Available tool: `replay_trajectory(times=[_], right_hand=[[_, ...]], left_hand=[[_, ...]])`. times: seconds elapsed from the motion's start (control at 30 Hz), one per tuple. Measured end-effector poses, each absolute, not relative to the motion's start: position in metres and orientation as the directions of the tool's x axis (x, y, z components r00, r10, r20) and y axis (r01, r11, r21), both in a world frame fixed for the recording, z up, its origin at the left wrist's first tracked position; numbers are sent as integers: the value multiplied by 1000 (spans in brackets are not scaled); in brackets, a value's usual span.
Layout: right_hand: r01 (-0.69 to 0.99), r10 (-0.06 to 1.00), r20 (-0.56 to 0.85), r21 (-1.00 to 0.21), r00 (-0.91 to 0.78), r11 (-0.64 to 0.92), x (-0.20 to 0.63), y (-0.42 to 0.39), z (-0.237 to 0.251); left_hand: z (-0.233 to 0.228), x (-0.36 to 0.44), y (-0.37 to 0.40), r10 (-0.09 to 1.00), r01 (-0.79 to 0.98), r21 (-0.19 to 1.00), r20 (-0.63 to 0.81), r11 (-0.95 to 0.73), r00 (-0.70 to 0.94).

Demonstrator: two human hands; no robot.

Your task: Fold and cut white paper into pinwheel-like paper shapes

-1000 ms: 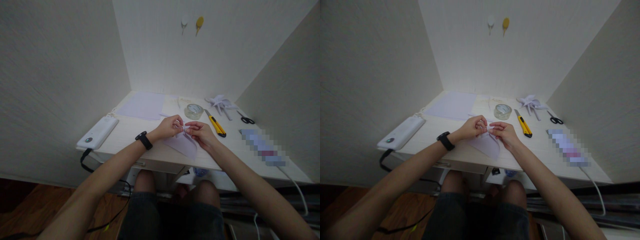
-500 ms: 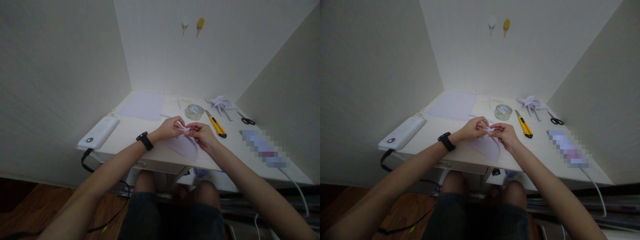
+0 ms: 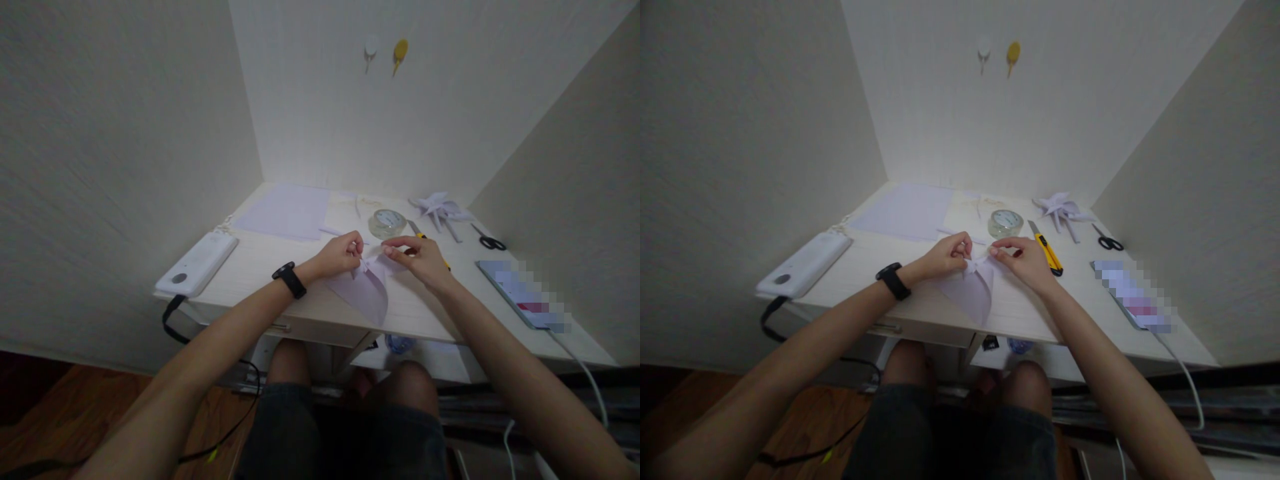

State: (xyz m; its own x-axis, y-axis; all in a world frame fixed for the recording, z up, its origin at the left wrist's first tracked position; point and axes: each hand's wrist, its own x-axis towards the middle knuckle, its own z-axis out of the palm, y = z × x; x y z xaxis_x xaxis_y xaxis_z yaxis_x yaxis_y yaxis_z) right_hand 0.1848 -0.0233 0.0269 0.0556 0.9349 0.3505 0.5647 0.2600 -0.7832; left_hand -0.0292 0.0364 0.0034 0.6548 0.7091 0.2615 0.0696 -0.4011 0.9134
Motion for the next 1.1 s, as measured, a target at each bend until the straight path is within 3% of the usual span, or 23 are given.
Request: replay_trajectory(times=[0.23, 0.37, 0.57, 0.63, 0.77, 0.93, 1.1], right_hand=[[468, 900, 64, -837, -431, 284, 176, -1, 49], [493, 867, 7, -820, -499, 291, 176, 1, 52], [543, 826, -200, -827, -528, 147, 180, -1, 54], [558, 860, -141, -809, -491, 186, 181, -6, 51], [518, 913, 107, -795, -393, 316, 185, -27, 55], [510, 814, 40, -761, -580, 401, 181, -45, 62], [593, 871, 100, -694, -481, 407, 172, -37, 45]], left_hand=[[8, -31, 36, 712, 46, 914, 281, -402, 643], [9, -30, 38, 698, -15, 926, 295, -377, 652], [6, -29, 39, 683, -52, 914, 337, -402, 649], [6, -30, 37, 691, 10, 892, 343, -452, 637], [9, -31, 33, 673, 159, 819, 324, -551, 665], [10, -29, 32, 712, 244, 778, 336, -579, 617], [10, -31, 38, 795, 318, 769, 376, -555, 477]])
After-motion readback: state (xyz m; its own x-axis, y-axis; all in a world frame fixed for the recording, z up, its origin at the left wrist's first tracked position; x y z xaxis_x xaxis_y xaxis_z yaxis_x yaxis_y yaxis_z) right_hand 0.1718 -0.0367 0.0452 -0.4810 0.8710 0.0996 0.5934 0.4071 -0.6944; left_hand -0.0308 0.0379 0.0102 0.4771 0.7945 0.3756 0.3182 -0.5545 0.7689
